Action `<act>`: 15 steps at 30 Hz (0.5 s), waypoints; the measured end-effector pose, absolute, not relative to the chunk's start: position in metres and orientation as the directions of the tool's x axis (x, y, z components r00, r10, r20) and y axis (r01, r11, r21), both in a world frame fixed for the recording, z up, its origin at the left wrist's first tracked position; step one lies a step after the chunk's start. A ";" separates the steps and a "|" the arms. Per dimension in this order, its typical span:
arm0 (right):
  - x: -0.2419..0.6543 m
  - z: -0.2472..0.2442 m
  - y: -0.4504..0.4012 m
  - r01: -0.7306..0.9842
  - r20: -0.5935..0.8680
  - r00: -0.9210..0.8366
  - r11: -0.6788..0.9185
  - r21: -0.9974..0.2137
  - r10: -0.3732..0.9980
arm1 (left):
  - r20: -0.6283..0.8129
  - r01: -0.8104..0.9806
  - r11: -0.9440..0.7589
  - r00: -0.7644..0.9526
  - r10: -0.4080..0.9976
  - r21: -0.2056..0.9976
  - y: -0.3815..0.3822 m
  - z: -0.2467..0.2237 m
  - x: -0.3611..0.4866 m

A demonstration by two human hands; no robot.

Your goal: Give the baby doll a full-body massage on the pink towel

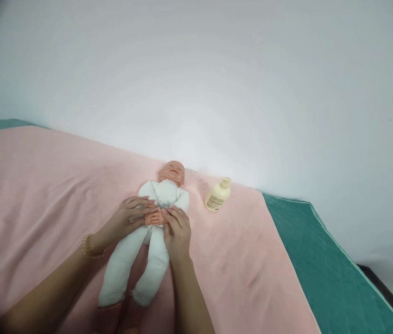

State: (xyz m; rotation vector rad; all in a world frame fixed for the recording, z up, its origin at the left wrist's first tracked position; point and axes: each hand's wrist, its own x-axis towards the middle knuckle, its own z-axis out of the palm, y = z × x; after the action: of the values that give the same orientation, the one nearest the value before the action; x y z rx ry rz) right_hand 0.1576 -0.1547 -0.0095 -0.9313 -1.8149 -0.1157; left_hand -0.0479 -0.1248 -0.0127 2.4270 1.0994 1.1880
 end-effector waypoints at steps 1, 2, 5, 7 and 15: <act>0.158 -0.010 -0.155 0.638 0.829 -0.156 0.695 -0.331 0.537 | 0.581 0.536 -0.691 0.393 0.712 0.485 -0.125 -0.012 -0.048; 0.158 -0.010 -0.155 0.635 0.828 -0.155 0.697 -0.334 0.538 | 0.579 0.539 -0.689 0.393 0.715 0.485 -0.126 -0.012 -0.048; 0.159 -0.012 -0.156 0.599 0.809 -0.109 0.687 -0.411 0.578 | 0.571 0.529 -0.675 0.375 0.730 0.515 -0.127 -0.011 -0.047; 0.158 -0.011 -0.158 0.542 0.755 0.001 0.634 -0.552 0.656 | 0.560 0.504 -0.648 0.339 0.756 0.570 -0.129 -0.008 -0.046; 0.181 0.003 -0.154 -0.033 0.267 0.615 0.363 -0.931 0.742 | 0.339 0.002 -0.345 -0.189 0.921 0.938 -0.131 0.010 -0.057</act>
State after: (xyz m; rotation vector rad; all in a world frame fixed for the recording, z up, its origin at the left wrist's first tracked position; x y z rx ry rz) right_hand 0.1809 -0.1544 0.0034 -1.0971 -0.7741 0.5683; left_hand -0.0574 -0.1314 0.0101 1.3447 1.1362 1.6265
